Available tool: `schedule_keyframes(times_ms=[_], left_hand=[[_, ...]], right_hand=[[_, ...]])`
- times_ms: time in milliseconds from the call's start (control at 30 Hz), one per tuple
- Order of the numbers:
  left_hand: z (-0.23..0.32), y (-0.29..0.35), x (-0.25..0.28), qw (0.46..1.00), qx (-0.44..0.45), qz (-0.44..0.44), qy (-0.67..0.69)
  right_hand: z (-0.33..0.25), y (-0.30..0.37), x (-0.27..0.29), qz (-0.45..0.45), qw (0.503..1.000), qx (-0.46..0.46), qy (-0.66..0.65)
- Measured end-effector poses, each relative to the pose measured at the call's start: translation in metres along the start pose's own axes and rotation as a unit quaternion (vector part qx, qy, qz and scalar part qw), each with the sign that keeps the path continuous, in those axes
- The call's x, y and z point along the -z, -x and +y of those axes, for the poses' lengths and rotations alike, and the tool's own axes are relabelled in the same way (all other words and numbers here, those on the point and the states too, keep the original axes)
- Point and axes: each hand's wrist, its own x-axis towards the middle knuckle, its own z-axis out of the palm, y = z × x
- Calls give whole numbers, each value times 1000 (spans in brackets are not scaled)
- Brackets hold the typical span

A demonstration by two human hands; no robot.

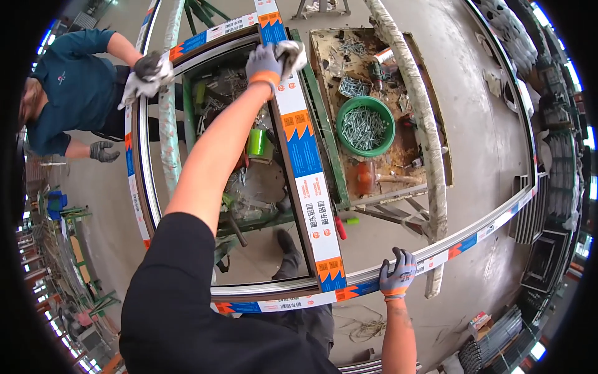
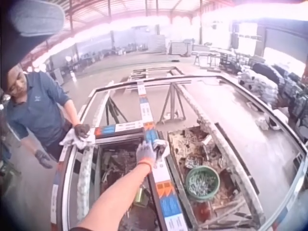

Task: Assembling and securing components of large metal window frames using manual tools and power drills.

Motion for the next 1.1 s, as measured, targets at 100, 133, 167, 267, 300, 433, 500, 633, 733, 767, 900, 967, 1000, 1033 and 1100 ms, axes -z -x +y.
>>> schedule_keyframes(times_ms=[100,133,167,267,300,433,500,633,733,767,900,967,1000,1033,1100], left_hand=[[6,107,27,992,-121,-21,9],[17,157,54,984,-123,-117,45],[22,207,75,977,-158,-142,19],[19,312,110,928,-220,-289,80],[21,322,117,912,-206,-337,111],[18,222,68,974,-183,-125,52],[0,127,40,991,-117,0,65],[7,53,11,998,-47,-44,8],[2,99,4,985,-151,-12,80],[11,132,12,981,-189,2,54],[39,259,75,964,-234,-129,1],[47,329,101,949,-234,-210,-29],[60,362,125,947,-252,-198,-15],[65,398,137,946,-233,-225,20],[77,465,158,942,-221,-247,55]], right_hand=[[-1,2,3,15,1000,7,9],[3,4,2,16,1000,4,9],[4,4,1,17,1000,4,7],[4,5,1,12,1000,2,-6],[4,4,1,11,1000,1,-5],[-2,5,6,7,1000,-11,8],[-3,1,1,15,1000,6,-7],[6,5,-5,14,1000,10,-5],[1,0,-5,18,1000,14,-10],[3,3,0,22,1000,12,-7],[9,6,1,24,1000,13,-10],[10,9,0,20,1000,16,-12],[15,11,-1,28,999,20,-9],[15,11,-3,34,999,29,-10],[14,12,-4,26,999,31,-17]])
